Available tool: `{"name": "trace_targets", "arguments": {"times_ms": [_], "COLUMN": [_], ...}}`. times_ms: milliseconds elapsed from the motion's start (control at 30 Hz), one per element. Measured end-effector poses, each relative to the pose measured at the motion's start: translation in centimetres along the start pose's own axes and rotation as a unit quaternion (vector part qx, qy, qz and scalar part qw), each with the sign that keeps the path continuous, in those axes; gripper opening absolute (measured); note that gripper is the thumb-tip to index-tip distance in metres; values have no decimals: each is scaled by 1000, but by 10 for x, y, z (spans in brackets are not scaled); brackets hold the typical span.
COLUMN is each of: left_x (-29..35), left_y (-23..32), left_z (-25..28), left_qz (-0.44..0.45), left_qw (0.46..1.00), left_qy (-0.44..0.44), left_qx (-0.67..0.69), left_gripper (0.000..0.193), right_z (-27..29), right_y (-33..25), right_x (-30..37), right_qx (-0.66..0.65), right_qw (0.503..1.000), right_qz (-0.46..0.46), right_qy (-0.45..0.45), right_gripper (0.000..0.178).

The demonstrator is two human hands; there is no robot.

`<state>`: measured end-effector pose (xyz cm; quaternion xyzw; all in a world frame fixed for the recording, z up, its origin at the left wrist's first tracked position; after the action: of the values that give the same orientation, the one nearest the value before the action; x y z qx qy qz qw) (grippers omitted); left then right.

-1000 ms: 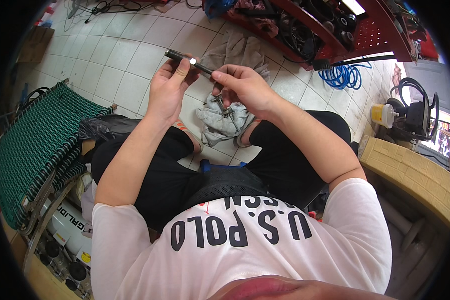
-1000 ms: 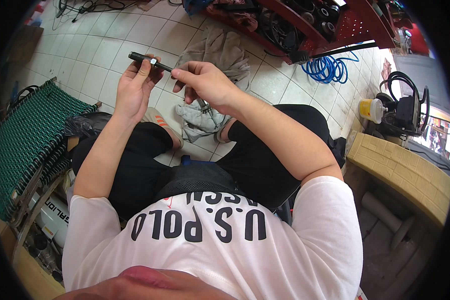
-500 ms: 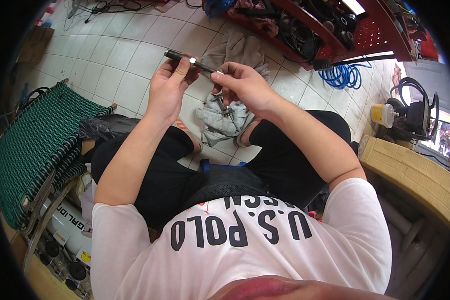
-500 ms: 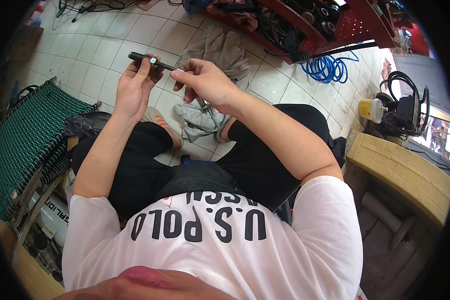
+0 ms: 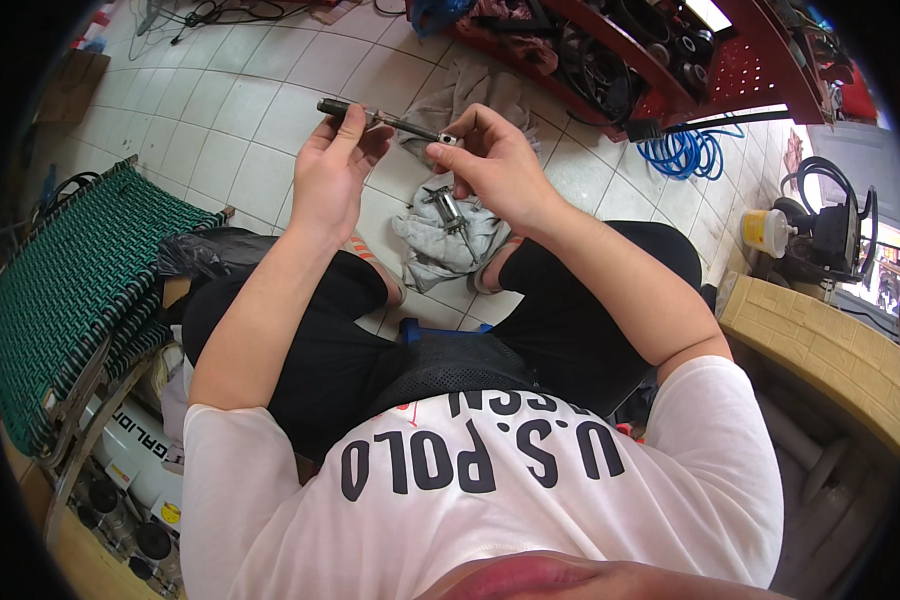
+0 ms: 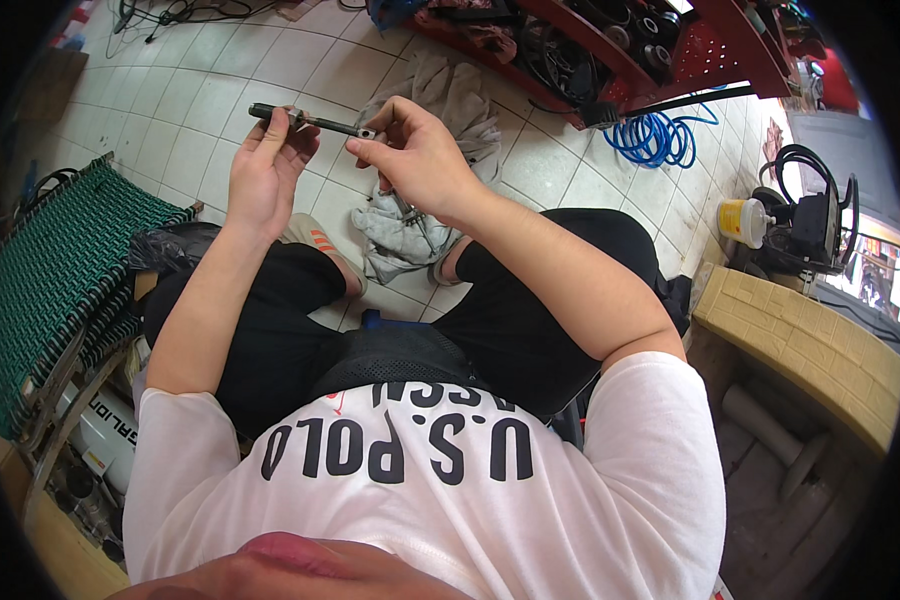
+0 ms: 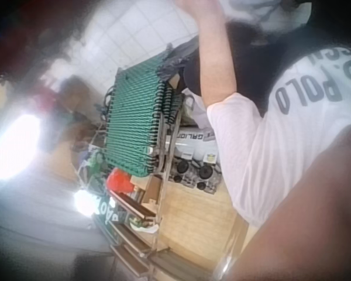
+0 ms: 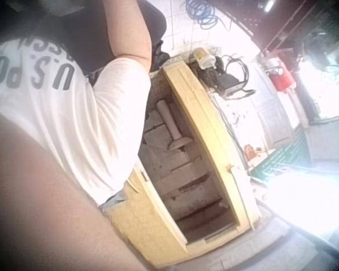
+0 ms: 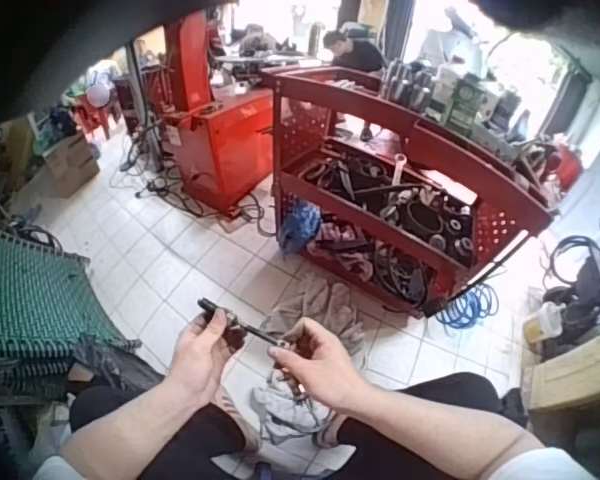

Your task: The person uses a specialized clamp tool to remove a metal pin from a motorcycle engine component.

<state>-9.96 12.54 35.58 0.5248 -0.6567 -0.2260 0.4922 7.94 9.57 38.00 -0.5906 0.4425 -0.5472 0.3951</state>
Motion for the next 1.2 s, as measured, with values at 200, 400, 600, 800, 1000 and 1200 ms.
{"name": "trace_targets", "arguments": {"times_ms": [200, 400, 600, 800, 1000, 1200], "left_x": [-3, -9, -18, -23, -16, -12], "left_y": [3, 7, 17, 11, 5, 7], "left_z": [3, 8, 17, 17, 1, -5], "left_qz": [20, 26, 15, 98, 160, 175], "left_qw": [999, 998, 997, 980, 956, 944], "left_qy": [4, 3, 15, -25, -88, -130], "left_qx": [35, 62, 79, 169, 229, 247], "left_gripper": [27, 27, 28, 31, 33, 33], "right_z": [2, 3, 4, 6, -3, -6], "right_y": [-1, 0, -3, 1, 4, 3], "right_x": [-2, -2, 0, -2, 0, 2], "right_qx": [-15, -28, -27, -77, -262, -260], "right_qw": [1000, 1000, 1000, 996, 958, 958], "right_qz": [7, -3, -5, -31, -91, -89], "right_qy": [-4, -3, 2, -9, -75, -86], "right_gripper": [23, 23, 23, 23, 22, 22]}}
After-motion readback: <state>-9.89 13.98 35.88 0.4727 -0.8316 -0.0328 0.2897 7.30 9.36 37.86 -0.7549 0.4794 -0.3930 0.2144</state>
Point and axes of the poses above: each hand's wrist, its own x-axis away from the middle knuckle, its own z-axis out of the back of the hand, y = z × x, the point moved 10 cm from there along -x, towards the middle knuckle, and after that the axes turned 11 degrees about y, right-handed, at the moved point
